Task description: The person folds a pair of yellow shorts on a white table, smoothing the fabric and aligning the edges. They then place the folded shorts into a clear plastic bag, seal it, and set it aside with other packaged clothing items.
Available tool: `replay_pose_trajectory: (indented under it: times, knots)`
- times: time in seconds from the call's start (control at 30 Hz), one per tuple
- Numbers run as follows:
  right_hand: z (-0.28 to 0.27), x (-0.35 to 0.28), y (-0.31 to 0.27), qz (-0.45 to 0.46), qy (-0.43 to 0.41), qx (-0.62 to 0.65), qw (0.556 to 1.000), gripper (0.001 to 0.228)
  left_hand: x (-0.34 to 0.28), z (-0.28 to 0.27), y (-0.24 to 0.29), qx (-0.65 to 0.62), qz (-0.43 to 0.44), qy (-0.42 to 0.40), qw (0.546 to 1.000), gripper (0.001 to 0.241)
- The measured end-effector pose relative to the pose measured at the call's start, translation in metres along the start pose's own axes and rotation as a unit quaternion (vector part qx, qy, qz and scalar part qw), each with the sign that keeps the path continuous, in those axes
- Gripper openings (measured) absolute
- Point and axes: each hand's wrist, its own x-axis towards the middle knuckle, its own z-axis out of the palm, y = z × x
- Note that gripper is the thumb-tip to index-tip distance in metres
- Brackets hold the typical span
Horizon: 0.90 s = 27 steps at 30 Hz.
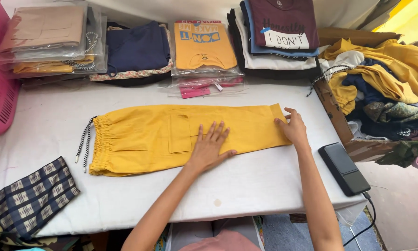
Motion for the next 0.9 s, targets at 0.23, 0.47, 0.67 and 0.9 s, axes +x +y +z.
replay_pose_trajectory:
  times: [0.23,0.47,0.67,0.9]
  knots:
    - [-0.004,0.024,0.013,0.083,-0.1,0.051,0.99,0.079,-0.001,0.002,0.007,0.003,0.002,0.014,1.0,0.094]
    - [-0.022,0.021,-0.012,0.023,-0.08,0.036,0.996,0.08,-0.003,0.004,0.007,-0.002,-0.001,0.021,1.0,0.092]
    - [-0.033,-0.004,-0.053,-0.046,-0.039,-0.025,0.998,0.08,0.002,0.014,0.004,-0.065,-0.006,0.039,0.997,0.083]
    - [-0.02,-0.019,-0.046,-0.006,-0.091,0.152,0.984,0.058,0.015,-0.01,0.03,-0.182,0.018,0.105,0.977,0.055]
